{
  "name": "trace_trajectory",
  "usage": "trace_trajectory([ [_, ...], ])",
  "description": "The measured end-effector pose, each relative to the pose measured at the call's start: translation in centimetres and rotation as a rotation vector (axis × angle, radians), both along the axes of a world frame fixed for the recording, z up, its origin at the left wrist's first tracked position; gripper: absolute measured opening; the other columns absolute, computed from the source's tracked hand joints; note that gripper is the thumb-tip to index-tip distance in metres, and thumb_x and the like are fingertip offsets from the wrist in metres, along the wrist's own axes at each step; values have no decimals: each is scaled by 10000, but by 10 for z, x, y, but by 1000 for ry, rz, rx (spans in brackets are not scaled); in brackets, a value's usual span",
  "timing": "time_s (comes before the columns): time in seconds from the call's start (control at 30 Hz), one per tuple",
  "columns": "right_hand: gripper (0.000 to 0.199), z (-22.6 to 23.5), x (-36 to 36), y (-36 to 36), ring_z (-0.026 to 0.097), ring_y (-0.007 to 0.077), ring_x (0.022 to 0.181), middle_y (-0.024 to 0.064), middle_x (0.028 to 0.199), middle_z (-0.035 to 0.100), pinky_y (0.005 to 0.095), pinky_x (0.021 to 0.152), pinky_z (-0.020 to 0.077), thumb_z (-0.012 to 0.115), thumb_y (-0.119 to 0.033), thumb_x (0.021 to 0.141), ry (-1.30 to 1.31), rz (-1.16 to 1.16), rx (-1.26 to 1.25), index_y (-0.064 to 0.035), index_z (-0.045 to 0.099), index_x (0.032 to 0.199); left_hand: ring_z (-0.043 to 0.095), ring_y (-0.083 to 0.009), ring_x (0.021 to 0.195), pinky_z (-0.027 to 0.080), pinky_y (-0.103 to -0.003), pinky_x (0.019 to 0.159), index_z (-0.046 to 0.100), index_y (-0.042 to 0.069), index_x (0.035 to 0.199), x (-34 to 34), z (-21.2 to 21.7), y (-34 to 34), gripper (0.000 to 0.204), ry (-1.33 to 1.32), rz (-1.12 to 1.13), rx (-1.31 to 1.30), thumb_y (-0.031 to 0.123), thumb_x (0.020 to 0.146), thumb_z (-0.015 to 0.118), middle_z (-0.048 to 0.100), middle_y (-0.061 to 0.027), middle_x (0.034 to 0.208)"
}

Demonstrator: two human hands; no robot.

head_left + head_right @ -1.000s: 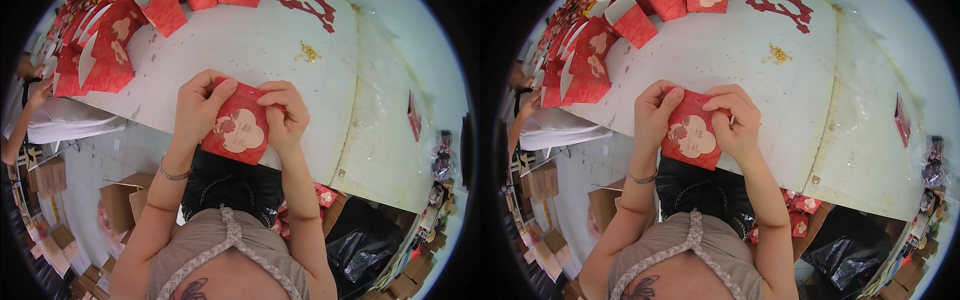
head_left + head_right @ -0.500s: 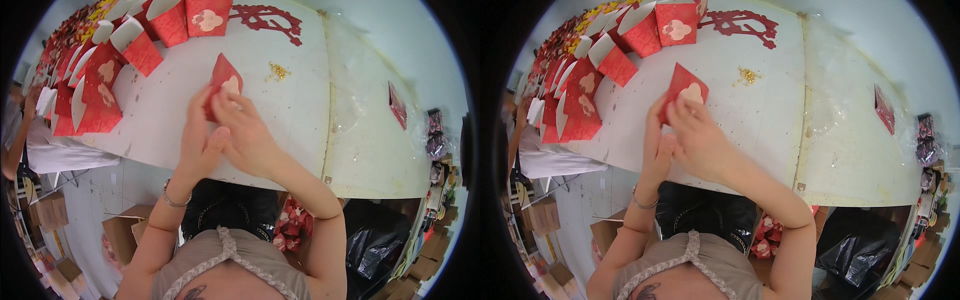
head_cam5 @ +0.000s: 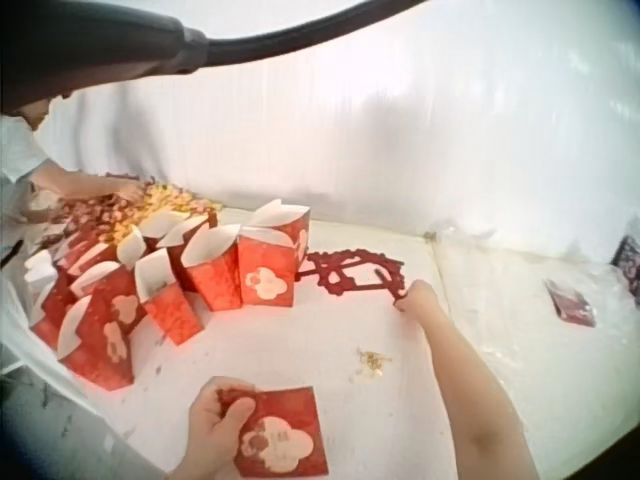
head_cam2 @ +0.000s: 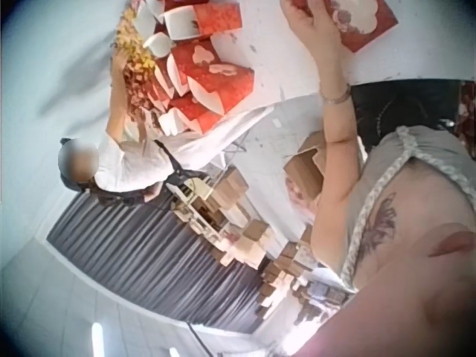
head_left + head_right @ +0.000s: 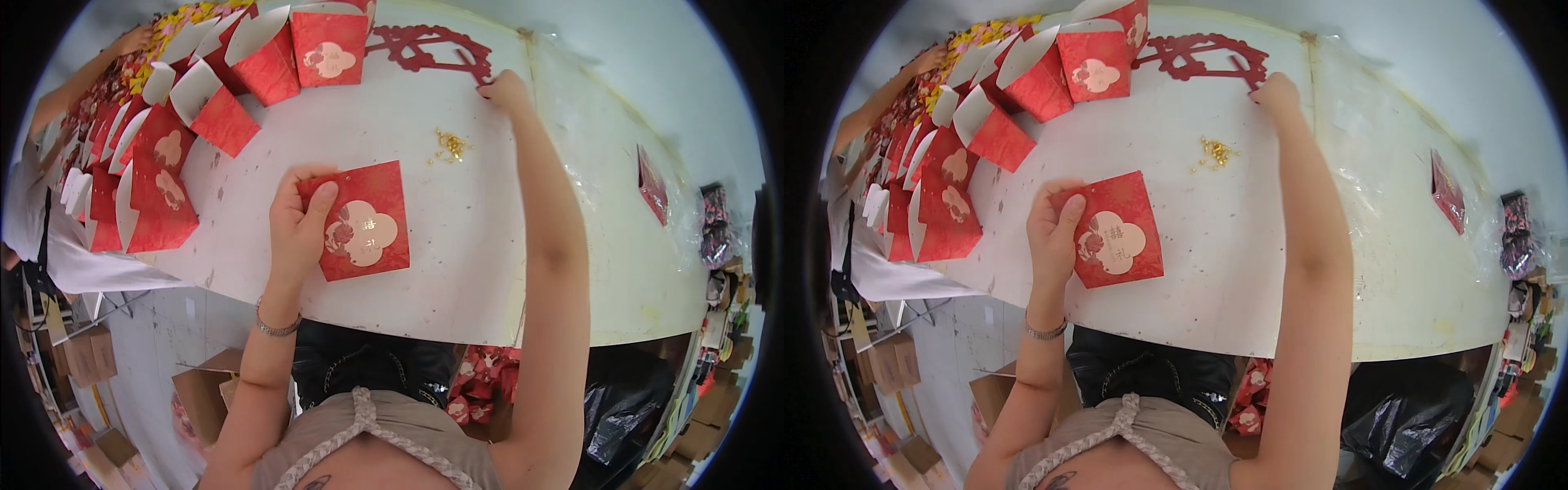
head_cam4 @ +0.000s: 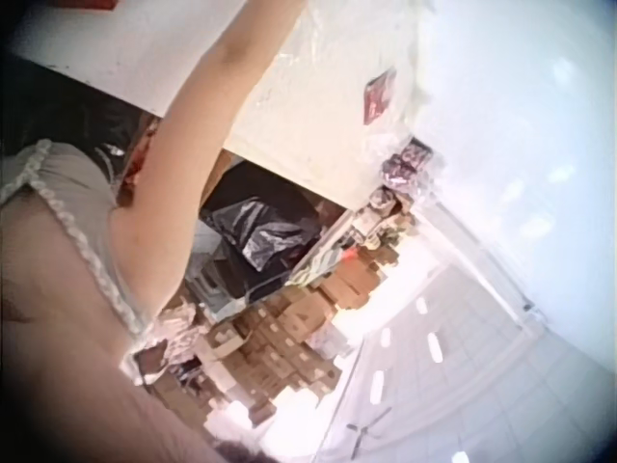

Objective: The person assembles small red paper gift boxes by folding the sides and securing them with gold fasteners. They repeatedly pick up flat red paper pieces, fold them into box shapes, insert fasteners, and place the finished boxes on the table.

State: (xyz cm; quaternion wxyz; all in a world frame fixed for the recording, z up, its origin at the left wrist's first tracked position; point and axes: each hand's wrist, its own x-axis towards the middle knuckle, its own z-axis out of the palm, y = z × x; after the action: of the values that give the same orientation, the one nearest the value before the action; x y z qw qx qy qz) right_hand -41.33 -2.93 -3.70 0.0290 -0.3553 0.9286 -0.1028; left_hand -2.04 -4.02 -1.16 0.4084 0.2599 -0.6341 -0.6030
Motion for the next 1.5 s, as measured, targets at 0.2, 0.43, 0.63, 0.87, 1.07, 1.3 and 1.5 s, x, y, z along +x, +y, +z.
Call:
trace_trajectory([
  [0.2,275,64,60,55,594,130,639,78,749,654,268,611,484,593,-242,814,-495,-19,-262,20,661,864,544,-68,834,448,-202,770,557,8,1052,3,2,3,152,-33,-6,-36,49,908,532,597,-23,929],
  [0.43,123,77,265,100,601,126,619,55,757,668,259,607,481,660,-113,811,-692,363,-761,-33,624,896,557,-76,875,448,-210,783,560,3,1032,1,-1,9,133,9,-100,18,61,919,520,609,-29,953],
  [0.63,122,47,285,96,574,229,489,60,574,587,312,459,438,692,-127,764,-190,402,-901,-88,577,754,593,-73,757,495,-186,639,557,0,1019,3,11,27,181,1,-60,113,24,850,616,621,-64,930],
  [0.87,68,15,192,99,594,223,604,51,711,612,327,534,459,638,-128,805,49,234,-685,-113,676,860,587,-64,657,481,-184,553,539,15,937,15,5,23,136,-36,-40,23,2,834,627,627,-36,819],
  [1.07,75,-20,156,100,603,204,691,23,799,611,326,578,478,661,-128,780,304,489,-434,-105,684,848,573,-53,650,473,-181,542,525,23,958,11,10,15,152,-26,-91,32,-4,840,616,615,-35,842],
  [1.3,176,65,252,122,531,181,555,38,669,527,287,461,415,710,-27,656,-105,641,-755,-101,690,814,567,-49,625,467,-180,533,530,23,954,19,10,17,144,-110,-58,-15,-1,842,618,615,-24,816],
  [1.5,179,50,275,108,505,172,553,27,663,463,286,460,402,721,-26,623,29,776,-809,-48,637,779,587,-101,715,488,-202,629,530,-12,989,22,9,19,163,-112,-128,14,-19,846,609,617,-65,901],
])
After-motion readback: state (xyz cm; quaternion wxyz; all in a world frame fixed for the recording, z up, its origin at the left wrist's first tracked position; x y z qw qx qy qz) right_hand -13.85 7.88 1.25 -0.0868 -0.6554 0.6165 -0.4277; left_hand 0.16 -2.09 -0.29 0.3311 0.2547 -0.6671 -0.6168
